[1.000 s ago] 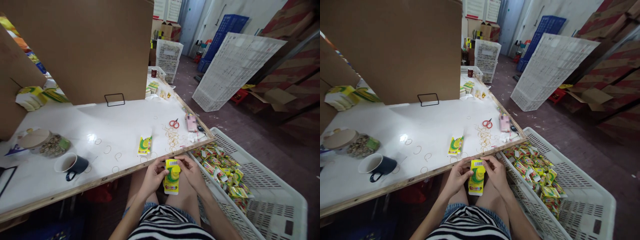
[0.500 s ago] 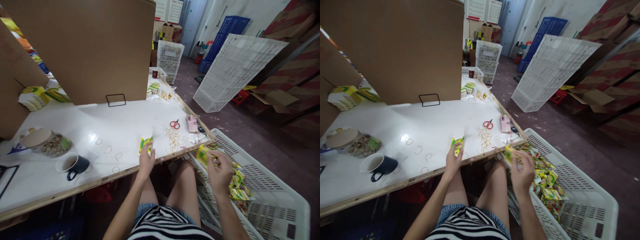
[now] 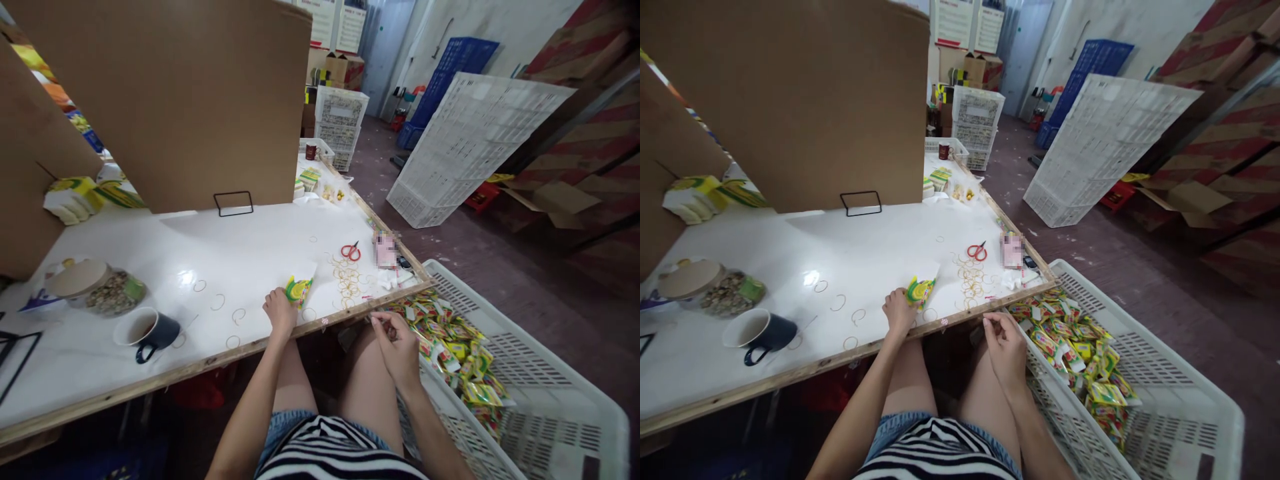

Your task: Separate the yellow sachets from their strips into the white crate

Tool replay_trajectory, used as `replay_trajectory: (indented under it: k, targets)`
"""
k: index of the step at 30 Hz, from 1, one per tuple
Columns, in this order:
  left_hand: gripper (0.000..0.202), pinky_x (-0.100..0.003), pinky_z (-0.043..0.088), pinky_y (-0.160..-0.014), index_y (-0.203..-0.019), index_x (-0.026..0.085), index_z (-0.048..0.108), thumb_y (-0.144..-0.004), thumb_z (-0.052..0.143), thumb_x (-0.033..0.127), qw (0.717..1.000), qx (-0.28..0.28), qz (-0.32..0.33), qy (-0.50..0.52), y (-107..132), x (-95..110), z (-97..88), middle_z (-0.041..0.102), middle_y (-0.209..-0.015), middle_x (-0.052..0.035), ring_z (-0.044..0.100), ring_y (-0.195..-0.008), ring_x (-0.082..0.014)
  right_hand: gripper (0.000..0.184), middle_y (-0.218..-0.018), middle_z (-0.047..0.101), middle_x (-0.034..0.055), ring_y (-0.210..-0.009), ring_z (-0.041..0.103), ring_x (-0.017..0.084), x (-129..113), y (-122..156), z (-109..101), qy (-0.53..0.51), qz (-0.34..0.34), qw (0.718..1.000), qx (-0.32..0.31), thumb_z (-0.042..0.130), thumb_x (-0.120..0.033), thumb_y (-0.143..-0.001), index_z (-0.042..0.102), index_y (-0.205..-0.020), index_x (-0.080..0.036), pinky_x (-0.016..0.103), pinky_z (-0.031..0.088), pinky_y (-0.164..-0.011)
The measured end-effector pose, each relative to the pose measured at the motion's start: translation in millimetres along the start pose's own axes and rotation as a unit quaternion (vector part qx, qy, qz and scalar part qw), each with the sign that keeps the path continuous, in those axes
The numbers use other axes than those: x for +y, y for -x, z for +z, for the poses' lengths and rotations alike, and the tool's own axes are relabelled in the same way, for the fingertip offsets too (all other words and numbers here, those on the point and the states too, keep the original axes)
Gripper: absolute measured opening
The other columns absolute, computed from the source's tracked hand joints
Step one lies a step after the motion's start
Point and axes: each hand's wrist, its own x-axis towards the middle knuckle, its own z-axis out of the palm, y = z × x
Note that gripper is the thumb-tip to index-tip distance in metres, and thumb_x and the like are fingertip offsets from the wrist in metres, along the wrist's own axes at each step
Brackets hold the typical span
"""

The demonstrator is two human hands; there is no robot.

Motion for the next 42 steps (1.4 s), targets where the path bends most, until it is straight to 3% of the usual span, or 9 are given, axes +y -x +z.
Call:
replay_trajectory:
  k: [8, 11, 15, 21, 24, 27, 31, 36, 42]
  targets:
    - [0.013, -0.040, 0.042, -0.084, -0.095, 0.017, 0.052, -0.082, 0.052, 0.018, 0.986, 0.043, 0.005, 0.159, 11, 5, -11.9, 0.061, -0.098, -0.0099, 0.056, -0.097, -0.0256, 0.020, -0.087, 0.067, 0.0060, -0.074, 0.060, 0.019, -3, 8, 14, -0.032, 0.000, 0.999, -0.039, 0.053, -0.034, -0.090, 0.066, -0.092, -0.020, 0.031, 0.049, -0.068]
    - [0.011, -0.029, 0.047, -0.068, -0.090, 0.019, 0.053, -0.088, 0.046, 0.027, 0.968, 0.017, 0.040, 0.248, 37, 15, -26.1, 0.062, -0.080, -0.0026, 0.060, -0.072, -0.0172, 0.019, -0.101, 0.068, 0.0082, -0.094, 0.062, 0.022, -12, 10, 22, -0.032, -0.034, 0.997, -0.053, 0.051, -0.031, -0.091, 0.066, -0.098, -0.021, 0.035, 0.050, -0.081]
    - [0.013, -0.025, 0.046, -0.067, -0.086, 0.019, 0.057, -0.086, 0.053, 0.032, 0.933, -0.020, 0.105, 0.344, 74, 29, -43.6, 0.064, -0.082, -0.0017, 0.060, -0.072, -0.0149, 0.039, -0.132, 0.056, 0.0114, -0.117, 0.054, 0.025, -34, 8, 33, 0.001, -0.081, 0.994, -0.070, 0.054, -0.030, -0.089, 0.053, -0.128, -0.023, 0.041, 0.047, -0.093]
    - [0.011, -0.026, 0.044, -0.069, -0.084, 0.020, 0.054, -0.086, 0.054, 0.031, 0.910, -0.053, 0.111, 0.397, 82, 23, -37.2, 0.061, -0.080, -0.0024, 0.059, -0.073, -0.0161, 0.048, -0.130, 0.057, 0.0124, -0.106, 0.058, 0.023, -36, 4, 47, -0.011, -0.089, 0.986, -0.144, 0.052, -0.028, -0.090, 0.044, -0.137, -0.023, 0.039, 0.049, -0.090]
    - [0.008, -0.026, 0.043, -0.067, -0.081, 0.020, 0.051, -0.084, 0.053, 0.027, 0.913, -0.066, 0.091, 0.393, 73, 13, -20.4, 0.059, -0.076, -0.0008, 0.058, -0.071, -0.0161, 0.045, -0.120, 0.060, 0.0140, -0.099, 0.058, 0.024, -9, 12, 64, -0.012, -0.028, 0.995, -0.096, 0.056, -0.032, -0.086, 0.049, -0.129, -0.019, 0.042, 0.047, -0.090]
    - [0.005, -0.025, 0.038, -0.061, -0.078, 0.021, 0.047, -0.081, 0.051, 0.020, 0.919, -0.049, 0.055, 0.388, 66, 7, -4.0, 0.056, -0.067, 0.0015, 0.054, -0.062, -0.0156, 0.057, -0.114, 0.060, 0.0172, -0.098, 0.059, 0.027, 25, 29, 93, -0.040, 0.114, 0.993, 0.005, 0.064, -0.042, -0.076, 0.048, -0.123, -0.014, 0.044, 0.049, -0.085]
    - [0.007, -0.023, 0.032, -0.053, -0.079, 0.022, 0.047, -0.078, 0.054, 0.022, 0.909, -0.046, 0.029, 0.414, 60, 8, 2.6, 0.052, -0.057, 0.0048, 0.048, -0.050, -0.0136, 0.060, -0.085, 0.069, 0.0071, -0.076, 0.066, 0.024, 49, 44, 121, -0.232, 0.243, 0.936, -0.109, 0.065, -0.048, -0.072, 0.047, -0.121, -0.018, 0.037, 0.053, -0.069]
    - [0.021, -0.023, 0.043, -0.055, -0.084, 0.022, 0.043, -0.079, 0.056, 0.037, 0.859, -0.030, 0.009, 0.511, 52, 8, -23.4, 0.059, -0.061, 0.0039, 0.058, -0.055, -0.0143, 0.040, -0.070, 0.068, 0.0044, -0.066, 0.066, 0.022, 49, 32, 122, -0.277, 0.252, 0.919, -0.120, 0.071, -0.047, -0.068, 0.058, -0.092, -0.019, 0.034, 0.053, -0.063]
    - [0.037, -0.020, 0.042, -0.053, -0.085, 0.022, 0.042, -0.071, 0.066, 0.046, 0.805, 0.065, -0.050, 0.588, 38, -7, -59.2, 0.057, -0.058, 0.0062, 0.056, -0.053, -0.0108, 0.047, -0.061, 0.067, 0.0006, -0.059, 0.065, 0.021, 42, 14, 125, -0.325, 0.292, 0.890, -0.130, 0.077, -0.048, -0.059, 0.059, -0.091, -0.019, 0.034, 0.052, -0.059]
